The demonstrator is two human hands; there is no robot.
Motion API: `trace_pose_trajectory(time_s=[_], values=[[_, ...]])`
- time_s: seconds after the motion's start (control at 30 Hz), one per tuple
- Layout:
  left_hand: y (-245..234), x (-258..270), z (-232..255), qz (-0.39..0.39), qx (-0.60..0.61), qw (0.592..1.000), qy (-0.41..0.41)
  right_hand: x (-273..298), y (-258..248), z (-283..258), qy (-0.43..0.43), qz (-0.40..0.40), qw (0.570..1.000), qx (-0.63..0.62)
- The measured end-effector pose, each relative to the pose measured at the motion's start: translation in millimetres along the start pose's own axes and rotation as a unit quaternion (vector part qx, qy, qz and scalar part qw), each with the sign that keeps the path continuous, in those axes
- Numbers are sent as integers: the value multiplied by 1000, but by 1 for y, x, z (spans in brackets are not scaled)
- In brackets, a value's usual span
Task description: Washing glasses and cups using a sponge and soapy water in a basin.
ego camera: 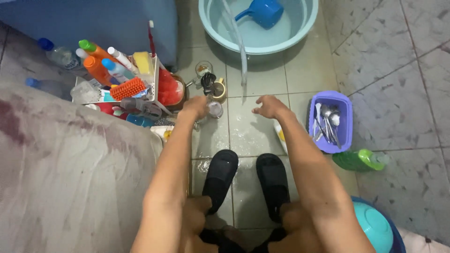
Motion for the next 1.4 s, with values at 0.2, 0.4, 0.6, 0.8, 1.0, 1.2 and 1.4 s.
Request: trace_pose_trajectory(time_s=[0.2,0.4,0.6,0.8,1.0,1.2,1.4], values=[[35,-27,12,-12,-9,1000,19,-34,33,0,4,-45,998,-52],[64,-91,9,10,-57,997,43,-90,81,17,9,-25,991,-127],[105,-137,17,26,-98,993,55,-134,100,14,12,55,925,-376],[119,-140,8,17,-88,996,14,-140,85,-7,29,87,830,-550],[138,-146,5,6,-156,988,15,-200,123,43,81,139,903,-398],[149,-161,4,12,-218,976,13,-190,115,25,130,121,927,-330],[156,-164,6,36,-272,962,2,-210,151,70,67,103,915,-384]])
Point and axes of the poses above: each hand's wrist, its own x-axis away from the middle knuckle, its own y-axis out of the palm, z = x × y, the point moved 5 cm from there along -x, towards the middle knuckle, and after that the axes turned 2 degrees about -z, right-handed, at the moved point
